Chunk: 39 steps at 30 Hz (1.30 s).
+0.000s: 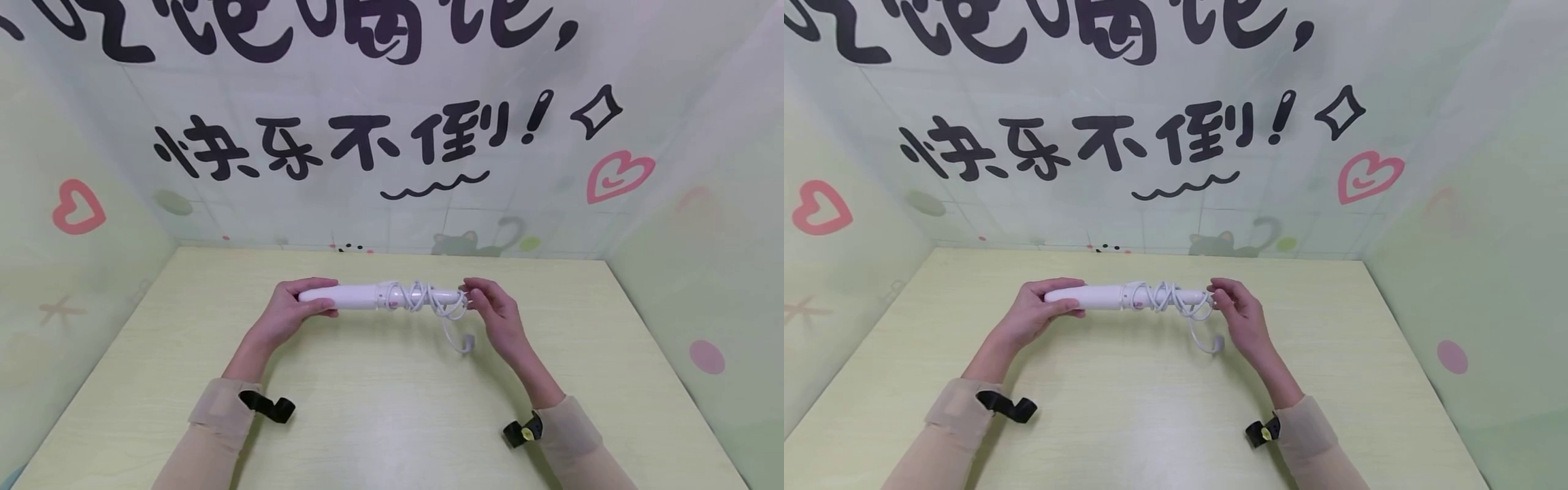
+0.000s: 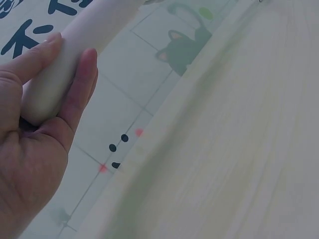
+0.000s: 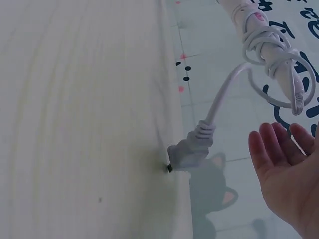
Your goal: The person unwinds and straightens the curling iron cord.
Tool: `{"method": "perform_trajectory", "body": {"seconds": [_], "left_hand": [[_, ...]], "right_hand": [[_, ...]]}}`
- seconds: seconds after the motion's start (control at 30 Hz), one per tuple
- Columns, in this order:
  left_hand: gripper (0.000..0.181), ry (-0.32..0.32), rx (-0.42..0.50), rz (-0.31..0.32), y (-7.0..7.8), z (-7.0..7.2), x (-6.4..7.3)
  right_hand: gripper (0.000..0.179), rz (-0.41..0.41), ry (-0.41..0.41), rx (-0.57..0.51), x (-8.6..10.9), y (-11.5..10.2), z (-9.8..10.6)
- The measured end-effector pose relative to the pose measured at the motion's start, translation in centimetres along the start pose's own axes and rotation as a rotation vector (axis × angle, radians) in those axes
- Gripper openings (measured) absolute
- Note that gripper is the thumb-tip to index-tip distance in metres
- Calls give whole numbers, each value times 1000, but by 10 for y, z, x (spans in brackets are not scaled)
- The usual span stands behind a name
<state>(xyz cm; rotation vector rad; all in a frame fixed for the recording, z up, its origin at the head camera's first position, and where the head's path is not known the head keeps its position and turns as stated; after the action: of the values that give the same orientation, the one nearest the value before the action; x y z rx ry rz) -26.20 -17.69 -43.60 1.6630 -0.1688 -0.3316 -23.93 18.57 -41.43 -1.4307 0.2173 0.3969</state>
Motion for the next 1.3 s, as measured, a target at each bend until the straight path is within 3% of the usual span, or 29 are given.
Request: {"method": "perform_trajectory", "body": {"seconds": [0.1, 0.2, 0.3, 0.4, 0.53, 0.67, 0.9, 1.3], "left_hand": [[43, -3, -6, 0, 0, -1, 0], [43, -5, -9, -3, 1, -1, 0], [42, -5, -9, -6, 2, -2, 1], [41, -6, -8, -9, 2, -2, 1], [41, 1, -5, -13, 1, 0, 2], [43, 12, -2, -9, 0, 4, 3], [41, 21, -18, -4, -3, 11, 5], [35, 47, -10, -17, 2, 26, 15]], "right_hand": [[40, -27, -101, -108, 0, 0, -6], [53, -113, -191, -209, 2, 4, -12], [51, -166, -252, -299, 4, 7, -16], [38, -175, -261, -344, 4, 8, -18], [26, -221, -209, -370, 3, 10, -15], [19, -256, -144, -322, 3, 12, -8], [19, -247, -96, -119, 3, 14, 2], [12, -253, -155, 81, 9, 16, 17]]}}
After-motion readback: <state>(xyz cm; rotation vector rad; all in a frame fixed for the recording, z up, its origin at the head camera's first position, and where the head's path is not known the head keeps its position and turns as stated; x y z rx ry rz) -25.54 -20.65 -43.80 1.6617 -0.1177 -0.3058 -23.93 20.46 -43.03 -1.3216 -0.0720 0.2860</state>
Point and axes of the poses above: each hand's wrist, its own x-axis away from the middle knuckle, its own z-axis out of the back of the hand, y = z × x, the point moved 6 cm from there along -x, towards the middle knuckle, and after that the axes turned 1 degree about -z, right-handed, at the moved point
